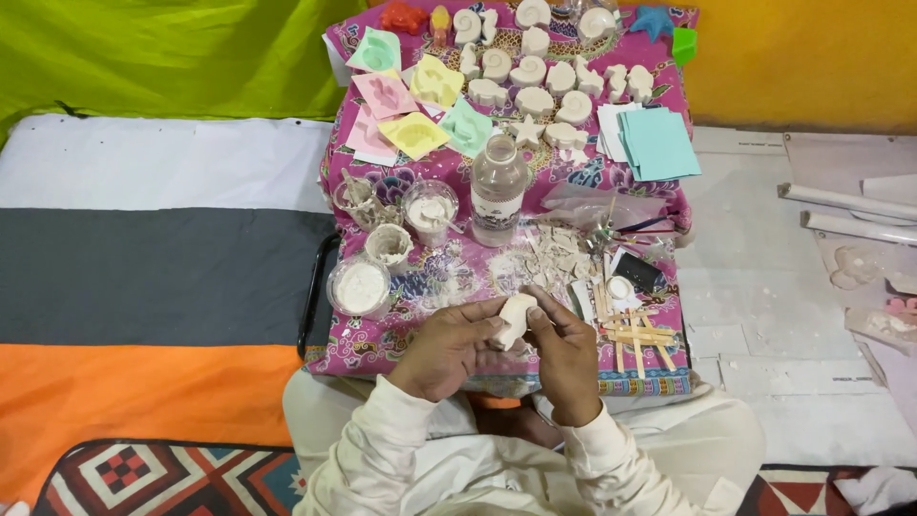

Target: Sanding and cleaning the surfaces of small white molded toy components using sandpaper to remove imperfections.

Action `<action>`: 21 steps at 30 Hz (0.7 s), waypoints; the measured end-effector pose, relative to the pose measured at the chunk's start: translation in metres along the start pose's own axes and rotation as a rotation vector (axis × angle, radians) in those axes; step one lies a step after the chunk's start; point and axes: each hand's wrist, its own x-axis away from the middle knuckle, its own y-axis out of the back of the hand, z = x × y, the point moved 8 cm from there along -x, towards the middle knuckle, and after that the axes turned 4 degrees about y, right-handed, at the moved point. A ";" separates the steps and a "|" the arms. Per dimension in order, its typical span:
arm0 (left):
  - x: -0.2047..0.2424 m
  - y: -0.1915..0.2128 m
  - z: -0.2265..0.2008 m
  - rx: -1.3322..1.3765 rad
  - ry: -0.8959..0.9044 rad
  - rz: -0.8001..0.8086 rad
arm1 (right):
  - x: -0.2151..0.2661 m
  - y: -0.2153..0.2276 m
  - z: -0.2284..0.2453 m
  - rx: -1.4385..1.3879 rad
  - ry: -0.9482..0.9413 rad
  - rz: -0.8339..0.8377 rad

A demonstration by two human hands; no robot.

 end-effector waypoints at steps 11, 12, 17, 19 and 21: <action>0.020 -0.009 -0.005 -0.403 -0.280 -0.127 | -0.005 0.007 -0.009 -0.334 0.213 0.326; 0.022 -0.010 -0.007 -0.457 -0.307 -0.152 | -0.002 -0.003 0.007 -0.387 0.215 0.379; 0.048 -0.040 -0.018 -0.610 -0.410 -0.114 | 0.005 0.006 -0.012 -0.462 -0.017 0.448; 0.052 -0.049 -0.023 -0.588 -0.527 -0.023 | 0.003 0.006 -0.012 -0.489 -0.004 0.480; 0.051 -0.048 -0.020 -0.606 -0.391 -0.076 | 0.003 0.009 -0.016 -0.514 -0.001 0.499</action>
